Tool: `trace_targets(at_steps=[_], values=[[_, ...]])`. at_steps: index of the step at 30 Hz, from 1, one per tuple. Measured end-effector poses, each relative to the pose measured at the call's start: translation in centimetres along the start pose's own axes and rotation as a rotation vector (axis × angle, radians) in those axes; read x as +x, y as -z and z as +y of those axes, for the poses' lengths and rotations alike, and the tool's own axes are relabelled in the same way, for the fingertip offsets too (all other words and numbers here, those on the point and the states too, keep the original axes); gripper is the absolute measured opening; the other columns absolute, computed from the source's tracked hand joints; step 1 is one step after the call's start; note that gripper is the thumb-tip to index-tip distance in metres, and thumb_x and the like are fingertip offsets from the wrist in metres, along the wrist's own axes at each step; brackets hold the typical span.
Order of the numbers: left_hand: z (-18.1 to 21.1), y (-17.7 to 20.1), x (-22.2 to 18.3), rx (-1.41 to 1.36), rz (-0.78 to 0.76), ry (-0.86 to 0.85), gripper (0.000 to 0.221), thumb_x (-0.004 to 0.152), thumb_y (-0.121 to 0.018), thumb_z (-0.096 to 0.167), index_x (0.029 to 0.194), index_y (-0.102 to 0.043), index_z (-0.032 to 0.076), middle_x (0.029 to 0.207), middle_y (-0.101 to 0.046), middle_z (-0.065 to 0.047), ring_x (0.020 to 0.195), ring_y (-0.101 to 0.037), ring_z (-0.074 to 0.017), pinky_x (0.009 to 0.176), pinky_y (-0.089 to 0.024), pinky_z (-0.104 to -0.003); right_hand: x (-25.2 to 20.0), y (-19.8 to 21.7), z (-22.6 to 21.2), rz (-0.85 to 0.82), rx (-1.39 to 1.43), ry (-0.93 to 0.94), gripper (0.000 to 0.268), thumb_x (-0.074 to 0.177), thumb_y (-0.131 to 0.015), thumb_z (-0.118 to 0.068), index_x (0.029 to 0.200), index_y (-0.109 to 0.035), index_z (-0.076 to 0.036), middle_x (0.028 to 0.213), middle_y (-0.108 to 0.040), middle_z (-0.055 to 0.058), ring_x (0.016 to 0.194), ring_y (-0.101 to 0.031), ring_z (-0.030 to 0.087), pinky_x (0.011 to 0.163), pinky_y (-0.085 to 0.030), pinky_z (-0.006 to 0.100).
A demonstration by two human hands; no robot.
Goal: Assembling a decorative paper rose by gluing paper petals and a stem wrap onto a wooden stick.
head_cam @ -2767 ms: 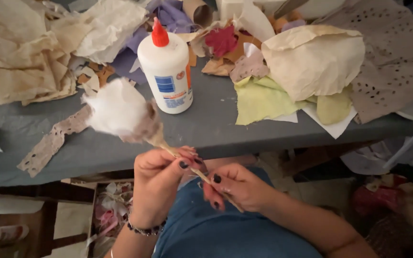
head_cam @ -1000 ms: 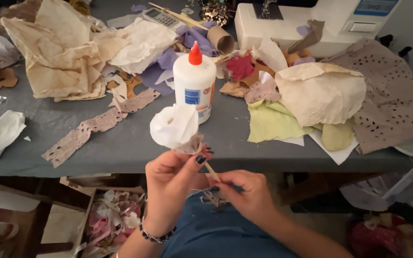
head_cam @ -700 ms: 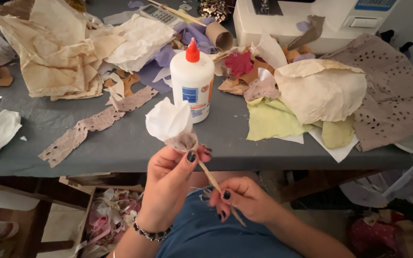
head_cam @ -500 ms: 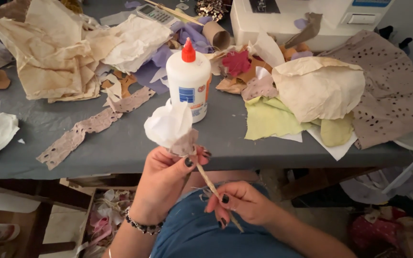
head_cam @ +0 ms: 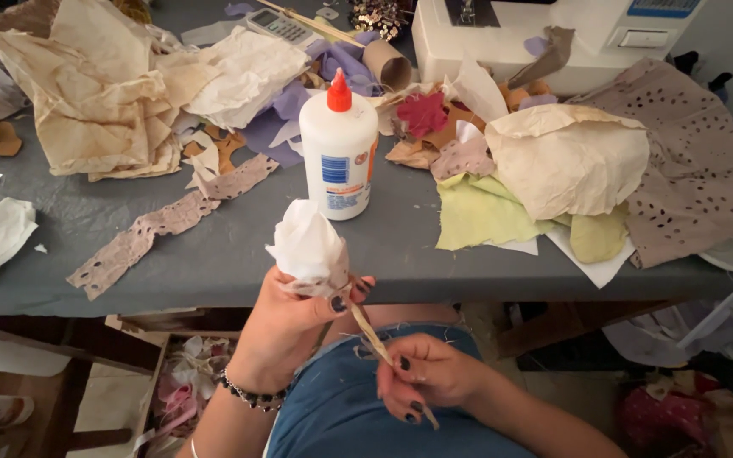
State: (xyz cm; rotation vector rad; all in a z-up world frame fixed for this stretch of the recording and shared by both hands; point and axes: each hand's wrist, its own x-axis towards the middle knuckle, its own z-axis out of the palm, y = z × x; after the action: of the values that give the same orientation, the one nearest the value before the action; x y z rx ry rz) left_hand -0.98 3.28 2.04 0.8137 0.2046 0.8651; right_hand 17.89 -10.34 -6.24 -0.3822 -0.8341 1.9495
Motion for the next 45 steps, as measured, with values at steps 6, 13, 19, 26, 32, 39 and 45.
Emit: trace_targets(at_steps=[6,13,19,26,32,39,45], values=[[1.3,-1.2,0.3,-0.084,-0.158,-0.068,0.077,0.08,-0.092,0.011,0.145,-0.052,-0.002,0.146,-0.06,-0.013,0.13,-0.059,-0.0278,0.116,-0.046,-0.058,-0.2,0.4,0.7,-0.12,0.216,0.078,0.024,0.105,-0.055,-0.013,0.104,-0.064,0.009,0.053,-0.042,0.007,0.047,-0.043,0.021,0.056,-0.042,0.038],[0.7,-2.8,-0.8,0.177,-0.163,0.121,0.046,0.086,-0.08,0.025,0.121,-0.07,-0.003,0.13,-0.073,-0.019,0.12,-0.071,-0.0287,0.095,-0.059,-0.04,0.0,-0.1,0.7,-0.185,0.253,0.126,0.022,0.105,-0.055,-0.014,0.108,-0.065,0.006,0.055,-0.046,0.003,0.048,-0.046,0.019,0.058,-0.042,0.036],[-0.2,-2.3,0.0,0.097,-0.178,0.18,0.036,0.092,-0.073,0.022,0.116,-0.072,-0.006,0.106,-0.077,-0.02,0.101,-0.074,-0.028,0.085,-0.061,-0.046,0.0,0.7,1.0,-0.24,0.379,0.082,0.026,0.106,-0.053,-0.019,0.111,-0.066,0.003,0.055,-0.045,-0.003,0.049,-0.045,0.014,0.06,-0.043,0.033],[0.7,-3.7,-1.3,0.215,-0.096,0.075,0.032,0.089,-0.075,0.014,0.109,-0.073,-0.012,0.092,-0.078,-0.022,0.082,-0.077,-0.0258,0.074,-0.067,-0.04,-0.7,5.6,3.6,-0.165,0.303,0.075,0.037,0.107,-0.052,-0.021,0.125,-0.061,0.009,0.061,-0.052,0.004,0.048,-0.043,0.02,0.049,-0.036,0.038],[2.4,-3.2,-4.6,0.878,0.266,-0.387,0.013,0.062,-0.085,0.001,0.065,-0.076,0.01,0.066,-0.066,0.012,0.072,-0.056,0.0001,0.057,-0.053,-0.025,0.1,0.2,-1.3,0.339,-0.817,0.161,0.067,0.098,-0.063,-0.039,0.152,-0.044,-0.005,0.146,-0.063,0.015,0.133,-0.063,0.023,0.108,-0.053,0.038],[-1.1,-3.3,-5.4,1.211,0.335,-0.513,0.013,0.075,-0.084,0.014,0.085,-0.076,0.017,0.07,-0.072,0.009,0.061,-0.056,-0.0025,0.058,-0.047,-0.023,2.0,-3.9,-2.8,0.578,-1.628,0.516,0.041,0.074,-0.091,-0.036,0.103,-0.074,-0.012,0.099,-0.078,0.004,0.089,-0.075,0.018,0.08,-0.056,0.03],[-2.2,-2.4,-5.5,1.272,0.354,-0.414,0.013,0.073,-0.081,0.015,0.082,-0.072,0.018,0.072,-0.072,0.008,0.063,-0.062,-0.0064,0.06,-0.048,-0.024,3.6,-2.1,-0.1,0.697,-1.209,0.271,0.034,0.078,-0.089,-0.025,0.108,-0.077,-0.013,0.106,-0.081,0.0,0.1,-0.071,0.008,0.086,-0.058,0.03]])
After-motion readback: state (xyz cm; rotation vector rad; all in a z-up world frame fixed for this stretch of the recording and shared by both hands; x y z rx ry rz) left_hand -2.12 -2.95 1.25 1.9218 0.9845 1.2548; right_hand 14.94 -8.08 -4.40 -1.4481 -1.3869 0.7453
